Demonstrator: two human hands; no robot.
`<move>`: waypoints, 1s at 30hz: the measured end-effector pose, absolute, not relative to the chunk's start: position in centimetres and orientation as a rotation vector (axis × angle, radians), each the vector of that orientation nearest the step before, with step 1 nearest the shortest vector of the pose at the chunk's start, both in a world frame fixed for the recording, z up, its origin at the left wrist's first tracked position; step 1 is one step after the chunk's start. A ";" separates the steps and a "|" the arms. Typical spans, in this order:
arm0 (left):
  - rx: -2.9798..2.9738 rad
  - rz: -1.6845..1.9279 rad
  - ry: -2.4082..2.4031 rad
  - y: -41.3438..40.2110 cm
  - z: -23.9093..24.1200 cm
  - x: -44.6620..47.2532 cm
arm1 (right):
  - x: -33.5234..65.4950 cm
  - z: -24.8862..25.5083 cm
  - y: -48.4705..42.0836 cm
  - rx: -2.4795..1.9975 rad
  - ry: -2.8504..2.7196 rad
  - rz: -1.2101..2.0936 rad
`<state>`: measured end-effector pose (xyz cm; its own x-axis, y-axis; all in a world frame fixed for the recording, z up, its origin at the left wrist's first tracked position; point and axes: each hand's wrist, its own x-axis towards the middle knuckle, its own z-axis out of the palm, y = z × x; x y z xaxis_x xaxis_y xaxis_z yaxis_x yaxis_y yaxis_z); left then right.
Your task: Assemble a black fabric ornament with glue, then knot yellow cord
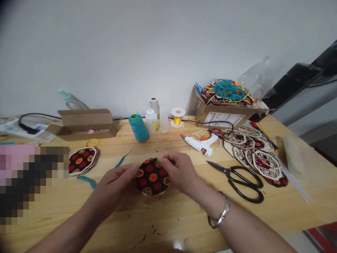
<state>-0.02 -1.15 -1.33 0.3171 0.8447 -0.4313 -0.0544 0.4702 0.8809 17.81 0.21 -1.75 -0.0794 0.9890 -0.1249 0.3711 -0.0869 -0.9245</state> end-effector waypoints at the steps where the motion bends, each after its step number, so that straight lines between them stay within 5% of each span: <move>1: 0.895 0.688 1.076 -1.1 -1.3 0.0 | 17.8 -1.8 0.2 -1.518 -1.509 1.170; 30: 0.917 0.843 1.158 -0.5 -1.4 -0.7 | 18.0 -2.2 0.4 -1.395 -1.348 1.659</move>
